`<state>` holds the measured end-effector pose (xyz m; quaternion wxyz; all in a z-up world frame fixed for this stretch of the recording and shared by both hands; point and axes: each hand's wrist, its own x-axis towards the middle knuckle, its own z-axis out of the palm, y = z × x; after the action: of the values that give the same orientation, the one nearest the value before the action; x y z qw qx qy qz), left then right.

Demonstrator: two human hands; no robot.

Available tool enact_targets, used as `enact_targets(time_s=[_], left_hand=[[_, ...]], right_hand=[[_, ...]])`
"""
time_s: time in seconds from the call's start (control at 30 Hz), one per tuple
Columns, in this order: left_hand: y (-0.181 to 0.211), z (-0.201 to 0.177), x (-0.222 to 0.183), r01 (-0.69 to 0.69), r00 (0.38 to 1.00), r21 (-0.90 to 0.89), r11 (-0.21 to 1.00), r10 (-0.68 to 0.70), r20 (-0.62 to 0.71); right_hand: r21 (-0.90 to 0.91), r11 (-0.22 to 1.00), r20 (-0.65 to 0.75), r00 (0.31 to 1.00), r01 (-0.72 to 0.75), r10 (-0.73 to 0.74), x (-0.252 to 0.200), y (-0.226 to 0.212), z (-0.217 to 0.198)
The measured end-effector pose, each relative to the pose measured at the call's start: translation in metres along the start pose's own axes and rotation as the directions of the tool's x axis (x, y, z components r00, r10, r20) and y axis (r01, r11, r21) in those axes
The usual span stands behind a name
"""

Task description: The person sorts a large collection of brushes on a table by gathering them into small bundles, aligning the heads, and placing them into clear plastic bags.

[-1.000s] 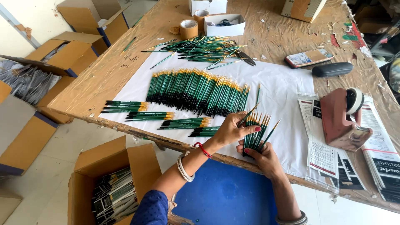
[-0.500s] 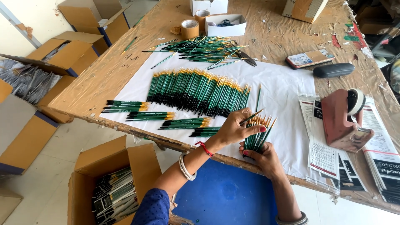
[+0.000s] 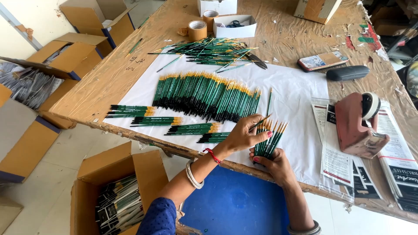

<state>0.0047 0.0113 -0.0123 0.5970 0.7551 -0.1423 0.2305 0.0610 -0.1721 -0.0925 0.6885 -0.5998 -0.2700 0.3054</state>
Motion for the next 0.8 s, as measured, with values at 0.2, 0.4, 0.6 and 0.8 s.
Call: enact_targets(time_s=[0.2,0.4,0.6,0.8], left_hand=[[-0.002,0.001,0.000,0.034,0.999,0.053,0.998,-0.035,0.020],[0.008,-0.018,0.035,-0.048,0.997,-0.104,0.993,0.041,-0.072],[0.042,-0.046,0.048,-0.326,0.902,-0.681,0.656,0.001,-0.431],[-0.008,-0.022,-0.002,-0.328,0.827,-0.393,0.859,0.060,-0.559]], right_hand=[[-0.020,1.000,0.005,1.000,-0.004,0.005,0.002,0.004,-0.003],[-0.057,0.998,0.004,1.000,-0.002,0.003,-0.001,-0.004,0.000],[-0.060,0.998,-0.013,1.000,-0.028,0.027,-0.003,-0.009,0.004],[-0.033,0.999,-0.016,1.000,-0.021,0.020,-0.003,-0.008,0.004]])
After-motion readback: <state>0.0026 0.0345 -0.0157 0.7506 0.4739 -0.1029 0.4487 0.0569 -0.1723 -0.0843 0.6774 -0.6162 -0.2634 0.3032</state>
